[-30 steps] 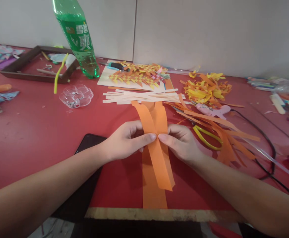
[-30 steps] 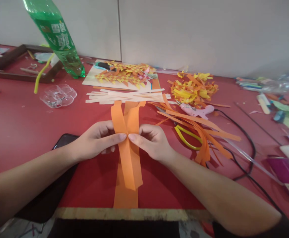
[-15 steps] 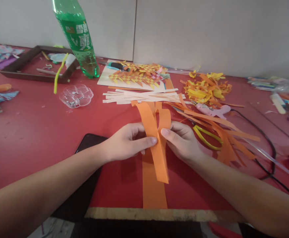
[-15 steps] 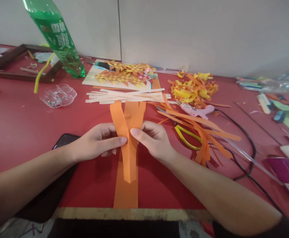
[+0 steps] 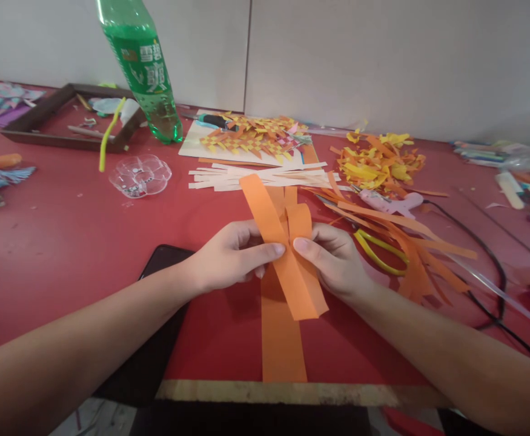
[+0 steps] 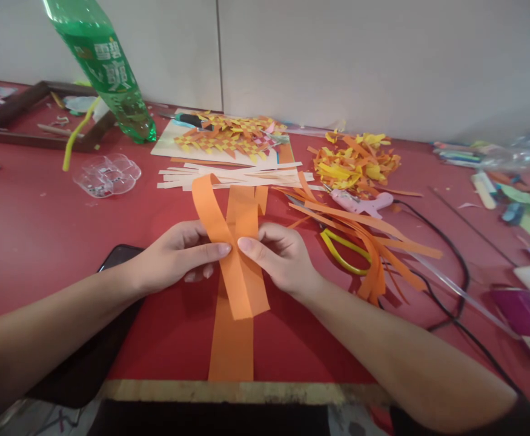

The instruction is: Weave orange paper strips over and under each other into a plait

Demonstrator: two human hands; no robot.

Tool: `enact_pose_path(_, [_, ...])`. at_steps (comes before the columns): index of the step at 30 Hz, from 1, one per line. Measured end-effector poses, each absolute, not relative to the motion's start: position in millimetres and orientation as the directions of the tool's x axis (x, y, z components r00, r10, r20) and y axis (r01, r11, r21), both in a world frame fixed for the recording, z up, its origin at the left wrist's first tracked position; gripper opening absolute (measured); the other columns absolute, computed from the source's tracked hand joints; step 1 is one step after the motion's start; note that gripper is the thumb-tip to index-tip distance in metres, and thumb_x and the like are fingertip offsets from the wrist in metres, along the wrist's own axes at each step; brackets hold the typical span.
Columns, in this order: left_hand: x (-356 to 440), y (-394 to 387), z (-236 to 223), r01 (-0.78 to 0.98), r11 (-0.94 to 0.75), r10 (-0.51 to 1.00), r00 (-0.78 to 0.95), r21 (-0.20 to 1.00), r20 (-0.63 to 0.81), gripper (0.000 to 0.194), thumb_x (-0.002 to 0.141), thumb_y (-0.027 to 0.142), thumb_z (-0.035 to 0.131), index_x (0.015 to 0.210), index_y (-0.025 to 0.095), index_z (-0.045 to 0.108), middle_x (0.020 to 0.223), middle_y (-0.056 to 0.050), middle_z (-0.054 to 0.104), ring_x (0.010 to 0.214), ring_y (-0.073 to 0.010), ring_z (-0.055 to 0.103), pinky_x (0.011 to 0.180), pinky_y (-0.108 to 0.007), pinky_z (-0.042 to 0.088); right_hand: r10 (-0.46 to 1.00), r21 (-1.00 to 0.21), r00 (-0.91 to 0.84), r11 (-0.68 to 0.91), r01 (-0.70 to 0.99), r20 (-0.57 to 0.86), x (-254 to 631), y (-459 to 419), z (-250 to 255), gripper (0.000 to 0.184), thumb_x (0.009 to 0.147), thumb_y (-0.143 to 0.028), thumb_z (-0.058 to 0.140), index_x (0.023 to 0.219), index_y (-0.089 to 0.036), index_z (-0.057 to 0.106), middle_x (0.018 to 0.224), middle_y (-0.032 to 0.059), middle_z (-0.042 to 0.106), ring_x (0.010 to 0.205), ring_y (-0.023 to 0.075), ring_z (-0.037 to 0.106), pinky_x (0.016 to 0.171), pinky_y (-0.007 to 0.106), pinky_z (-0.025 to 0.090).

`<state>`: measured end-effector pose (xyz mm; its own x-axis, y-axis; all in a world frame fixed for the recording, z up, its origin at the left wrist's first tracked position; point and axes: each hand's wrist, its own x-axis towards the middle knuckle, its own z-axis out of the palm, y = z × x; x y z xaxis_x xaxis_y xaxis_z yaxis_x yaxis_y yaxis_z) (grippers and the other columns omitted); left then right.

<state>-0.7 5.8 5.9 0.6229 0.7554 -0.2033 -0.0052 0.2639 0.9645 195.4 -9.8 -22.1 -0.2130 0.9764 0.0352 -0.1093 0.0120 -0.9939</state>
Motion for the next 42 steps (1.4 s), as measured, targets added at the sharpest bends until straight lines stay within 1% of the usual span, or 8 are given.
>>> enact_pose_path(7, [0.0,4.2,7.2,0.022,0.224,0.718,0.672,0.974,-0.18,0.026,0.085,0.038,0.069,0.09,0.013,0.066,0.057,0.006,0.052,0.042,-0.0035,0.041,0.039,-0.015,0.032,0.977,-0.985,-0.215,-0.033,-0.171,0.005,197.3,-8.3,-29.2,0.025,0.082,-0.041,0.074,0.07,-0.022,0.064,0.075,0.0005,0.072,0.062,0.0148,0.065,0.059,0.029,0.056])
enact_pose_path(12, [0.1,5.7,5.6,0.031,0.176,0.76,0.632,0.984,-0.156,0.023,0.089,0.033,0.063,0.096,0.012,0.068,0.058,0.005,0.052,0.045,-0.0048,0.043,0.039,-0.015,0.034,0.958,-0.988,-0.288,-0.06,-0.145,-0.016,199.4,-9.4,-27.7,0.027,0.082,-0.046,0.073,0.073,-0.022,0.066,0.075,0.0019,0.07,0.067,0.0178,0.066,0.065,0.033,0.057])
enact_pose_path(18, [0.3,6.5,4.3,-0.033,0.176,0.785,0.608,0.984,-0.12,0.018,0.089,0.028,0.062,0.094,0.012,0.069,0.065,0.003,0.057,0.049,-0.0046,0.047,0.042,-0.015,0.036,0.963,-0.994,-0.267,-0.011,-0.107,0.019,197.5,-10.8,-22.8,0.03,0.081,-0.042,0.075,0.066,-0.02,0.064,0.065,-0.001,0.064,0.059,0.0136,0.06,0.058,0.028,0.051])
enact_pose_path(24, [0.8,6.0,4.7,-0.055,0.22,0.804,0.575,0.974,-0.149,0.015,0.089,0.026,0.062,0.093,0.012,0.066,0.058,0.006,0.052,0.047,-0.0044,0.045,0.04,-0.014,0.033,0.974,-0.993,-0.225,-0.015,-0.12,0.013,197.0,-9.6,-24.1,0.032,0.081,-0.043,0.075,0.063,-0.021,0.06,0.065,-0.0012,0.063,0.058,0.0133,0.058,0.056,0.028,0.051])
enact_pose_path(29, [0.4,4.3,5.3,0.016,0.243,0.736,0.648,0.97,-0.195,0.029,0.092,0.04,0.06,0.084,0.013,0.063,0.057,0.005,0.053,0.043,-0.004,0.043,0.038,-0.014,0.031,0.975,-0.987,-0.221,-0.02,-0.159,0.015,196.9,-8.6,-25.8,0.029,0.084,-0.039,0.073,0.065,-0.021,0.06,0.065,-0.0016,0.064,0.057,0.0127,0.06,0.055,0.026,0.052])
enact_pose_path(31, [0.5,3.7,5.7,0.011,0.223,0.713,0.681,0.975,-0.171,0.025,0.092,0.037,0.061,0.086,0.013,0.063,0.057,0.005,0.054,0.041,-0.0033,0.042,0.038,-0.014,0.031,0.973,-0.984,-0.229,-0.011,-0.179,0.031,196.8,-8.4,-26.5,0.027,0.085,-0.038,0.072,0.067,-0.021,0.061,0.067,-0.0011,0.067,0.058,0.013,0.062,0.055,0.026,0.052])
enact_pose_path(35, [0.9,4.0,7.2,-0.009,0.156,0.744,0.659,0.988,-0.111,0.016,0.093,0.025,0.058,0.085,0.012,0.063,0.056,0.006,0.053,0.042,-0.0026,0.042,0.038,-0.013,0.033,0.962,-0.985,-0.267,0.009,-0.171,0.055,197.3,-8.4,-26.7,0.029,0.084,-0.042,0.072,0.067,-0.021,0.062,0.07,0.0003,0.069,0.06,0.0146,0.063,0.057,0.028,0.053])
enact_pose_path(42, [1.5,4.9,7.9,-0.003,0.134,0.776,0.622,0.991,-0.103,0.015,0.09,0.024,0.059,0.086,0.011,0.066,0.056,0.006,0.053,0.043,-0.0037,0.045,0.039,-0.014,0.034,0.96,-0.992,-0.263,0.067,-0.109,0.094,197.7,-8.5,-24.8,0.033,0.083,-0.039,0.074,0.061,-0.019,0.06,0.06,-0.0023,0.062,0.053,0.011,0.056,0.051,0.025,0.046])
